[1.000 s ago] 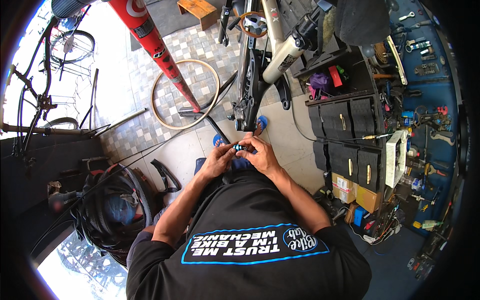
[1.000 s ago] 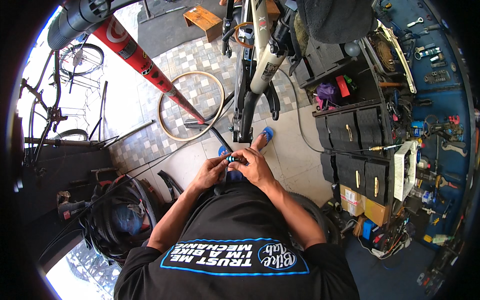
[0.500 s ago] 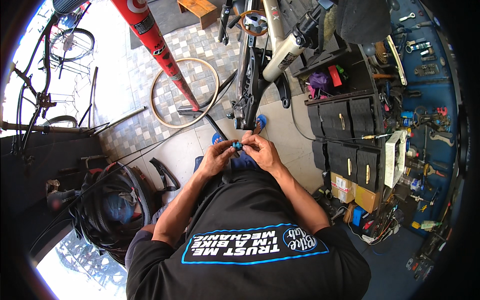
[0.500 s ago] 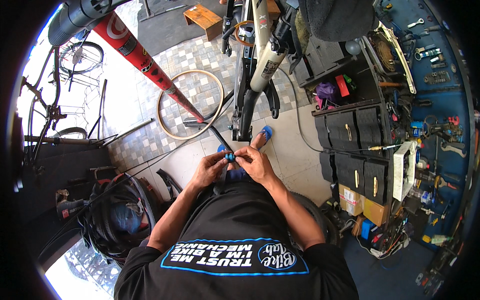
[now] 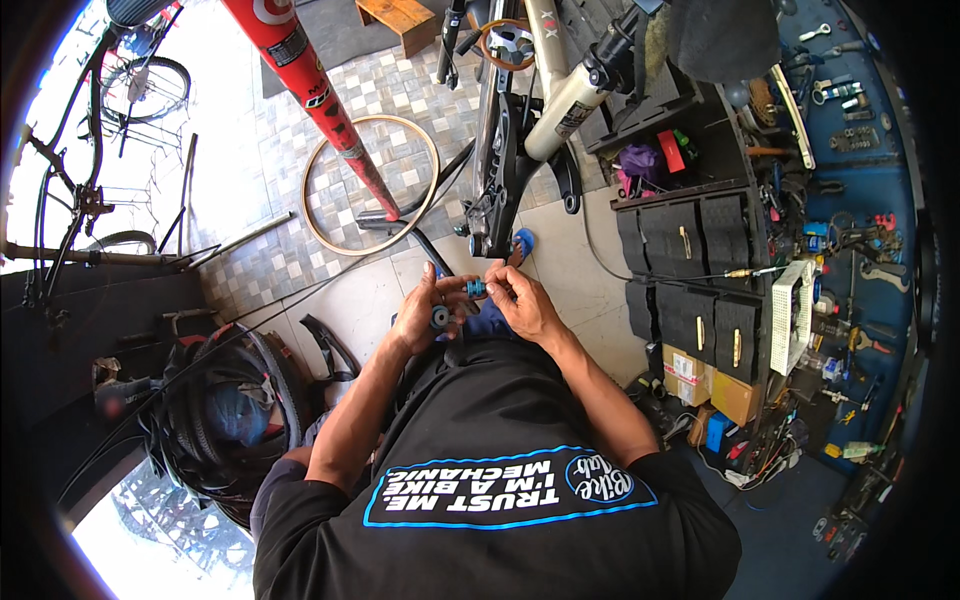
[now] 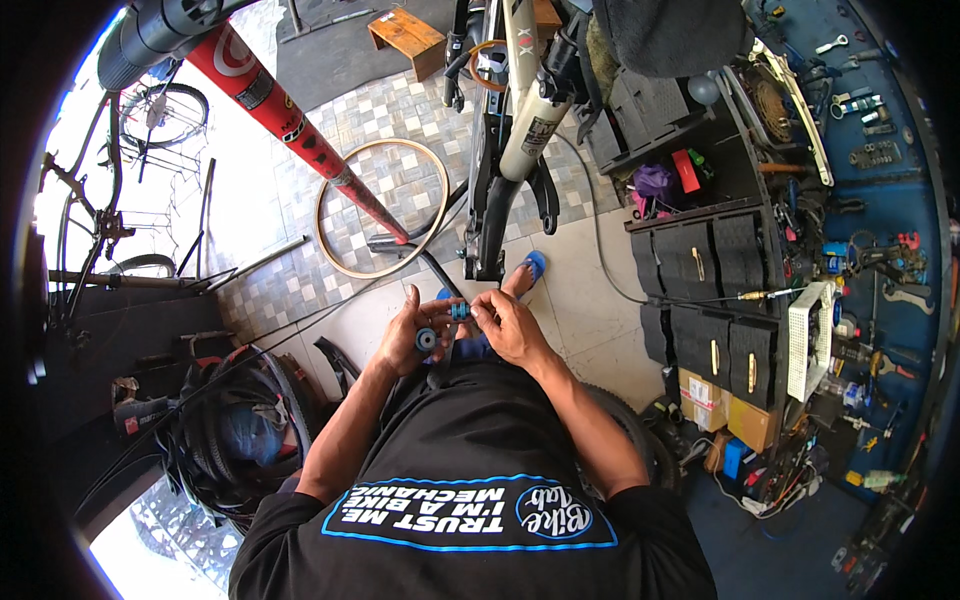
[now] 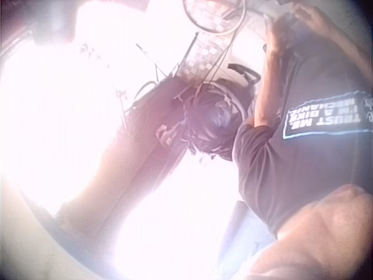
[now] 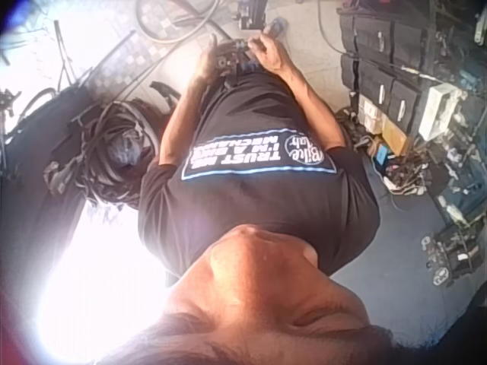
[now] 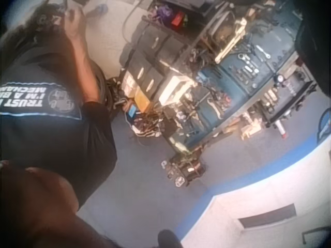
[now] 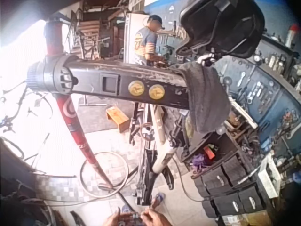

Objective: The person works on a bicycle mounted on a repair stand, using various tools to adjust components near the bottom bracket. They retrieve small parts from a workbench, use an Allen key and a torque wrench to tighten bolts, and handle a bicycle cable. The person also searches through a drawer for additional parts.

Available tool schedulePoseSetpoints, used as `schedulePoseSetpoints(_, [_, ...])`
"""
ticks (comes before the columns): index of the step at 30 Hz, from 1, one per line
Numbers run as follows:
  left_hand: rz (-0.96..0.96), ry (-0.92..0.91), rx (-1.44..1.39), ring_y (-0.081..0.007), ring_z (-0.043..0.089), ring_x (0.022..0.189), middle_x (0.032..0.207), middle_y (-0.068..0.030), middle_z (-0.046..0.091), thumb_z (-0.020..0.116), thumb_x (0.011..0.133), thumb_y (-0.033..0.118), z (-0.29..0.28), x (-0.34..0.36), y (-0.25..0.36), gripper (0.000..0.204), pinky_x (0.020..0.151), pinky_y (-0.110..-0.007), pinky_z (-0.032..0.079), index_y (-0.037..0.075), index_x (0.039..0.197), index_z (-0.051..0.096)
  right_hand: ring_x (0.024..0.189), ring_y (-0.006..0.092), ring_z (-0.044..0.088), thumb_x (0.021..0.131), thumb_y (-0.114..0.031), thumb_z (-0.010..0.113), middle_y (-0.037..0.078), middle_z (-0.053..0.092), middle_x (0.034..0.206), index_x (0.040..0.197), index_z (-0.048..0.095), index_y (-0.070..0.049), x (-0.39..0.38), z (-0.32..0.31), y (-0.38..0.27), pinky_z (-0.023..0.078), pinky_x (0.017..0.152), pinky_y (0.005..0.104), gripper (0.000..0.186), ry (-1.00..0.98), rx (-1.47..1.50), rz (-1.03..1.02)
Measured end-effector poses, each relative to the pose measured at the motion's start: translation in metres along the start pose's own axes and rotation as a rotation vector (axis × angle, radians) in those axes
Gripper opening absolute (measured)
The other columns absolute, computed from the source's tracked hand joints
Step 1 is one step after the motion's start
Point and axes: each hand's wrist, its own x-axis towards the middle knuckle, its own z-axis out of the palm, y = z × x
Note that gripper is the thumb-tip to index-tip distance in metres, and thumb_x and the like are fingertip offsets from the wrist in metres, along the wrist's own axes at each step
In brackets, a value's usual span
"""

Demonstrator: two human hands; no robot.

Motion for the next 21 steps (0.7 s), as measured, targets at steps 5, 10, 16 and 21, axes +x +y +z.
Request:
schedulePoseSetpoints(5, [0.054,-0.073,0.266,-0.0126,0.063,0.08,0.098,-0.0077,0.069,0.053,0.108,0.044,-0.008,0.004,-0.004,0.05,0.059,-0.028,0.052,0.004,0.135,0.064,0.083,0.0201,0.065,0.103,-0.013,0.064,0.009,0.068,0.096,0.104,0.061,0.0,0.002,0.001,-0.004,0.053,0.077,0.0339,0.012,0.015,-0.023,-0.019])
schedulePoseSetpoints(10, [0.075,-0.092,0.094,-0.0113,0.062,0.082,0.089,-0.0033,0.065,0.06,0.107,0.026,-0.004,0.001,-0.003,0.035,0.059,-0.027,0.051,0.007,0.136,0.064,0.084,0.0192,0.066,0.103,-0.013,0.064,0.01,0.068,0.095,0.103,0.061,0.0,0.004,0.0,-0.008,0.053,0.077,0.0333,0.014,0.033,-0.014,-0.012])
schedulePoseSetpoints(16, [0.1,-0.261,-0.05,-0.0115,0.059,0.08,0.093,-0.0036,0.064,0.063,0.105,0.023,-0.012,0.003,-0.006,0.036,0.057,-0.027,0.049,0.009,0.139,0.061,0.084,0.0158,0.064,0.105,-0.013,0.062,0.007,0.067,0.093,0.104,0.062,0.001,0.006,-0.001,-0.013,0.053,0.077,0.0311,0.014,0.006,0.093,-0.004])
schedulePoseSetpoints(21, [0.073,-0.386,-0.151,-0.0115,0.057,0.078,0.106,-0.0068,0.066,0.065,0.103,0.021,-0.026,0.008,-0.013,0.039,0.055,-0.025,0.046,0.011,0.14,0.059,0.083,0.0117,0.061,0.106,-0.013,0.061,0.005,0.065,0.092,0.107,0.063,0.0,0.007,-0.003,-0.03,0.052,0.078,0.0281,0.013,-0.066,0.221,0.082])
